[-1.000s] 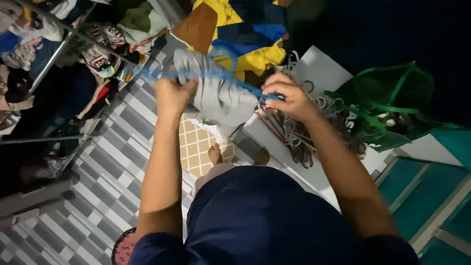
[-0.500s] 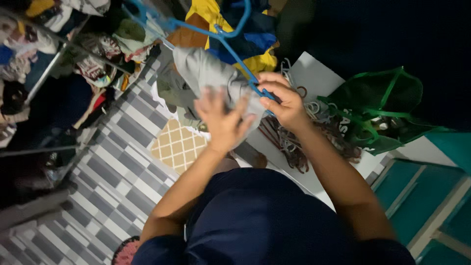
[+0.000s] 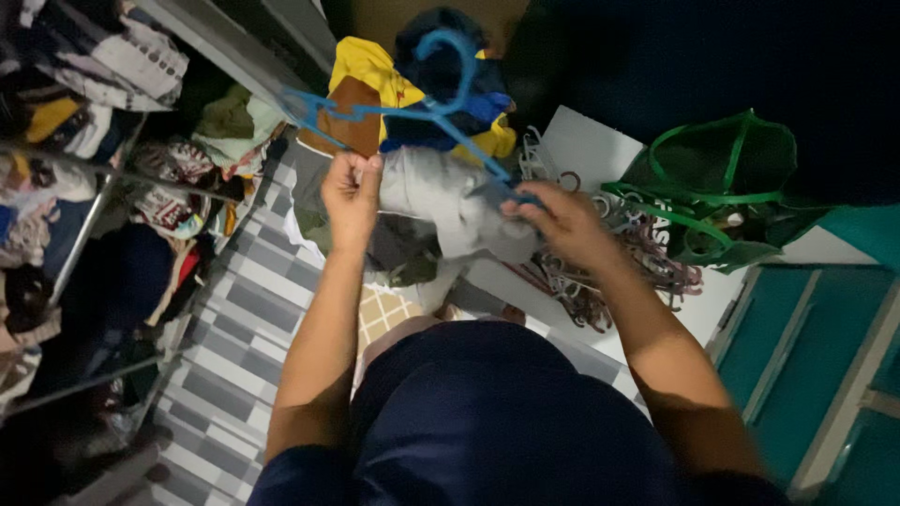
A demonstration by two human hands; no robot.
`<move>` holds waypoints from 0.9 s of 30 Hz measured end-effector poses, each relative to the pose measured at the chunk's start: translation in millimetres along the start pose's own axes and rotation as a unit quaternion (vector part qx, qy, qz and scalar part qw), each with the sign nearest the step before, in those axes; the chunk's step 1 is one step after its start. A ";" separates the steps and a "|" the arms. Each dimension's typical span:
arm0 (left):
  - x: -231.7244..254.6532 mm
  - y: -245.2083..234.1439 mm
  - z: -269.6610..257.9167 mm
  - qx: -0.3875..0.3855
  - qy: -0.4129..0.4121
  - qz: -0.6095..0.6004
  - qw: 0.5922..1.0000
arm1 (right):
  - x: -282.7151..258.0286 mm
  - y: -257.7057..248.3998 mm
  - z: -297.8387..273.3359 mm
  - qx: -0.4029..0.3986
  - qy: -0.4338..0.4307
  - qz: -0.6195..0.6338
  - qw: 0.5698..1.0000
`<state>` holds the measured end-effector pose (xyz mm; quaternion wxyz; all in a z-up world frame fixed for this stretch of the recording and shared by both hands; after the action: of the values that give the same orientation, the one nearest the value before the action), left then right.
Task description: The person picks up folded clothes from a pile, places each item onto a blue plastic hanger, and hangs them in a wardrobe. Items handled include a beige top, a white t-shirt, a pink top, and a grey top.
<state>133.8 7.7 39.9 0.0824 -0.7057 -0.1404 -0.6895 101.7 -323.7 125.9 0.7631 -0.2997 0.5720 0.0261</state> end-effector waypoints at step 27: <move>-35.9 -47.0 130.8 -0.189 0.009 0.166 0.968 | 3.2 -23.5 -29.8 0.071 0.097 0.029 0.992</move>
<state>243.1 89.7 -4.1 0.0621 -0.7158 0.1128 -0.6863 86.2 -358.5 128.2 0.7227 -0.2287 0.6519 -0.0217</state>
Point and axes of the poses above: each hand's wrist, its own z-axis towards the middle knuckle, its own y-axis out of the palm, x = y × z, the point moved 2 cm from there along z, towards the middle knuckle, and after that the axes turned 13 degrees about -y, right-handed, at the moved point
